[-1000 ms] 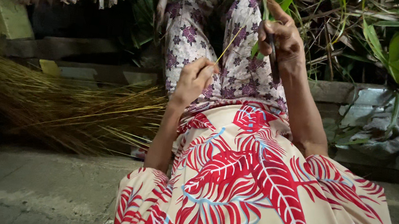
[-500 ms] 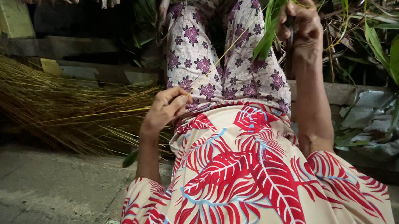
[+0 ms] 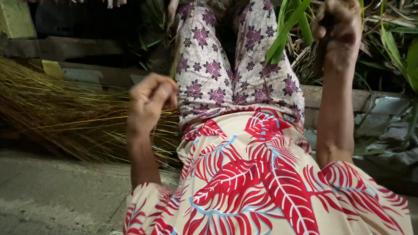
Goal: The person sits on the ground and uses a large knife to split long green palm leaves into thin strips. The person repeatedly pulls the leaves through the blade to create uniform strips, which accumulate on the floor.
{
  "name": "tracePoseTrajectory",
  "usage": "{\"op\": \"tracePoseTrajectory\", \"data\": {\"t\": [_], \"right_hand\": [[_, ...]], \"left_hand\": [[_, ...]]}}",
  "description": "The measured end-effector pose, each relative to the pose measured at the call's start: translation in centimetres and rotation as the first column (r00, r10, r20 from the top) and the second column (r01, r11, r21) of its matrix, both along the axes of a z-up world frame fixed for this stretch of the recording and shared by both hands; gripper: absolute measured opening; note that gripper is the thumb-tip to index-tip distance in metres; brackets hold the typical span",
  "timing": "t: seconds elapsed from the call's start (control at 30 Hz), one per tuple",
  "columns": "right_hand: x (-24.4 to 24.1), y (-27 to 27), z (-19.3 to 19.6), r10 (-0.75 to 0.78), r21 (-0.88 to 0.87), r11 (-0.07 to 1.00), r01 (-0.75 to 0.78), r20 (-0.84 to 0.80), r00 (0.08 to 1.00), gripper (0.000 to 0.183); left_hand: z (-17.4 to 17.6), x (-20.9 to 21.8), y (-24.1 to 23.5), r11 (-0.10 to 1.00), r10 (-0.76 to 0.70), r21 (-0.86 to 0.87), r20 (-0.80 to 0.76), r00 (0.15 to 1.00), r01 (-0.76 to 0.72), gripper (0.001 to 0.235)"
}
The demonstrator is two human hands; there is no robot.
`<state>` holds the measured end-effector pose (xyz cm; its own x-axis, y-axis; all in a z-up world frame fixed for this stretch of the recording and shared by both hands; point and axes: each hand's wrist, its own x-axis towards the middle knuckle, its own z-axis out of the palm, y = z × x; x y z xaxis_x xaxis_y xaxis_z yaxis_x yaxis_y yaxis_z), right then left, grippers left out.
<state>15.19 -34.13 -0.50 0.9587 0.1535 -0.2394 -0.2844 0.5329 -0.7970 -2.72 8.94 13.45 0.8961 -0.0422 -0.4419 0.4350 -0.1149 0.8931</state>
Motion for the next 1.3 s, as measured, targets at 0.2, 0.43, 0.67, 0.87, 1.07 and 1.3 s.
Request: {"op": "tracePoseTrajectory", "data": {"t": [0.2,0.43,0.67,0.87,1.07,1.3], "right_hand": [[-3.1,1.8,3.2,0.082,-0.124,0.989,-0.084,-0.017,0.996,0.057],[-6.1,5.2,7.8,0.111,-0.247,0.962,-0.113,-0.024,0.994,0.087],[-6.3,8.2,7.0,0.304,0.019,0.953,-0.304,-0.087,0.949,0.118],[-3.7,10.3,3.2,0.367,0.244,0.908,-0.341,-0.067,0.928,0.098],[-3.2,11.2,1.3,0.3,0.456,0.864,-0.215,-0.122,0.946,0.093],[-3.5,10.2,0.6,0.265,0.365,0.907,-0.209,-0.11,0.958,0.092]], "left_hand": [[8.0,6.4,-3.4,0.992,0.085,-0.006,0.756,0.648,-0.123,0.015],[9.6,10.3,-6.7,0.806,0.248,-0.096,0.951,0.186,-0.584,0.016],[-2.3,10.4,-7.8,0.677,0.699,-0.49,0.661,0.272,-0.549,0.015],[-6.8,7.8,-8.3,0.555,0.83,-0.61,0.451,0.329,-0.565,0.013],[-8.7,6.1,-7.8,0.459,0.884,-0.691,0.289,0.368,-0.559,0.012],[-8.5,3.2,-8.2,0.611,0.711,-0.674,0.236,0.663,-0.416,0.018]]}}
